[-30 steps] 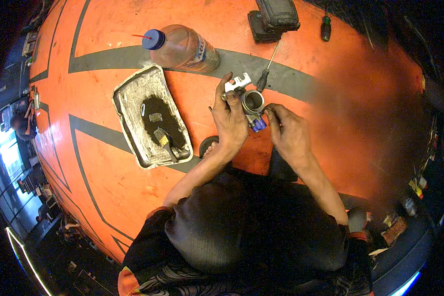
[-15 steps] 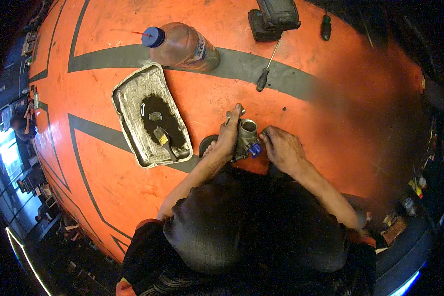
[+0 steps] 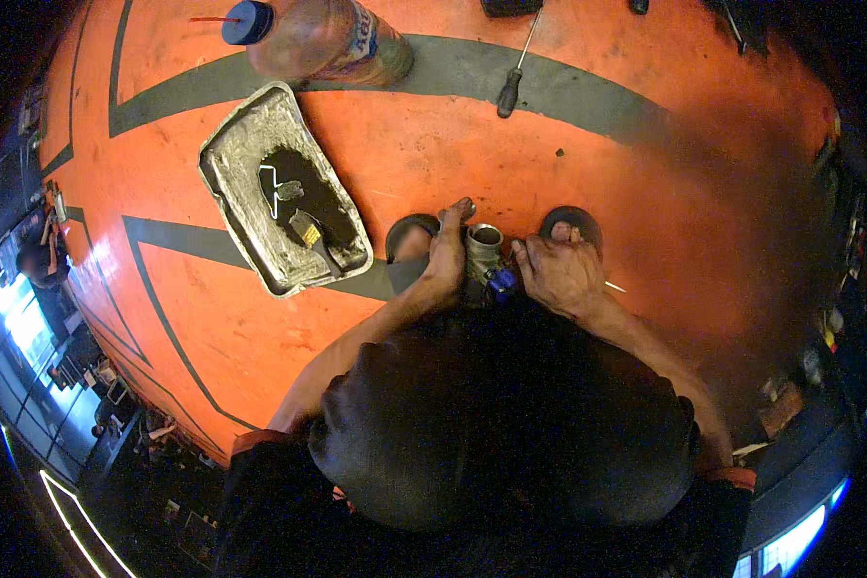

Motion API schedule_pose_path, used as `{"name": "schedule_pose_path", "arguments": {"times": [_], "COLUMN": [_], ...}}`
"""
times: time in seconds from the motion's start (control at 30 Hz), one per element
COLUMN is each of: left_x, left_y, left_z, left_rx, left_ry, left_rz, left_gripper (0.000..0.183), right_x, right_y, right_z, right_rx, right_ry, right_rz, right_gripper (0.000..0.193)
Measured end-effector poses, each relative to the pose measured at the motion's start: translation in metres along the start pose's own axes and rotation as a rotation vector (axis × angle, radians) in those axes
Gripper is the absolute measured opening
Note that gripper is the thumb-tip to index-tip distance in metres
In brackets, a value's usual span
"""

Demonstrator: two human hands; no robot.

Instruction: The person disassembles a mechanical motorcycle part by hand while sitting on the floor, using an allen key to remove bolts and placing the pieces into a small tray.

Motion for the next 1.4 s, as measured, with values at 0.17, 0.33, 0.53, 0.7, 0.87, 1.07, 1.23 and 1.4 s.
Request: {"name": "schedule_pose_path", "arguments": {"times": [0.17, 0.33, 0.53, 0.7, 0.87, 1.07, 1.23, 1.4], "left_x": [0.013, 0.009, 0.019, 0.04, 0.088, 0.076, 0.005, -0.041], "left_y": [-0.01, -0.008, -0.007, 0.0, -0.014, -0.018, 0.01, 0.009], "left_z": [-0.009, -0.006, -0.033, -0.025, -0.036, -0.033, -0.027, -0.038], "left_rx": [-0.009, -0.049, 0.006, 0.005, 0.115, 0.136, 0.049, 0.069], "left_ry": [0.003, 0.009, 0.17, -0.069, -0.312, -0.416, 0.194, 0.488], "left_rz": [-0.046, -0.111, -0.26, -0.06, 0.163, 0.186, -0.379, -0.246], "left_gripper": [0.069, 0.07, 0.069, 0.067, 0.066, 0.071, 0.059, 0.037], "right_x": [-0.001, 0.001, -0.02, -0.032, -0.034, -0.04, -0.048, -0.041], "right_y": [0.005, 0.003, 0.013, 0.031, 0.042, 0.062, 0.049, 0.015], "right_z": [-0.001, -0.008, -0.003, 0.006, 0.01, 0.019, 0.005, -0.012], "right_rx": [-0.005, -0.021, 0.002, -0.016, 0.233, -0.15, -0.119, -0.11], "right_ry": [-0.059, -0.064, 0.056, 0.013, 0.126, -0.036, 0.034, 0.02], "right_rz": [0.027, 0.054, -0.018, 0.092, 0.011, 0.06, -0.048, -0.342], "right_gripper": [0.034, 0.035, 0.039, 0.046, 0.045, 0.048, 0.04, 0.019]}}
Point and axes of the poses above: each hand's wrist, its own z-axis away from the middle knuckle, its own y-axis out of the palm, x = y × z, the point moved 2 cm from there along -z, towards the middle knuckle, and after that the axes turned 13 degrees about y, right-handed, at the moved point
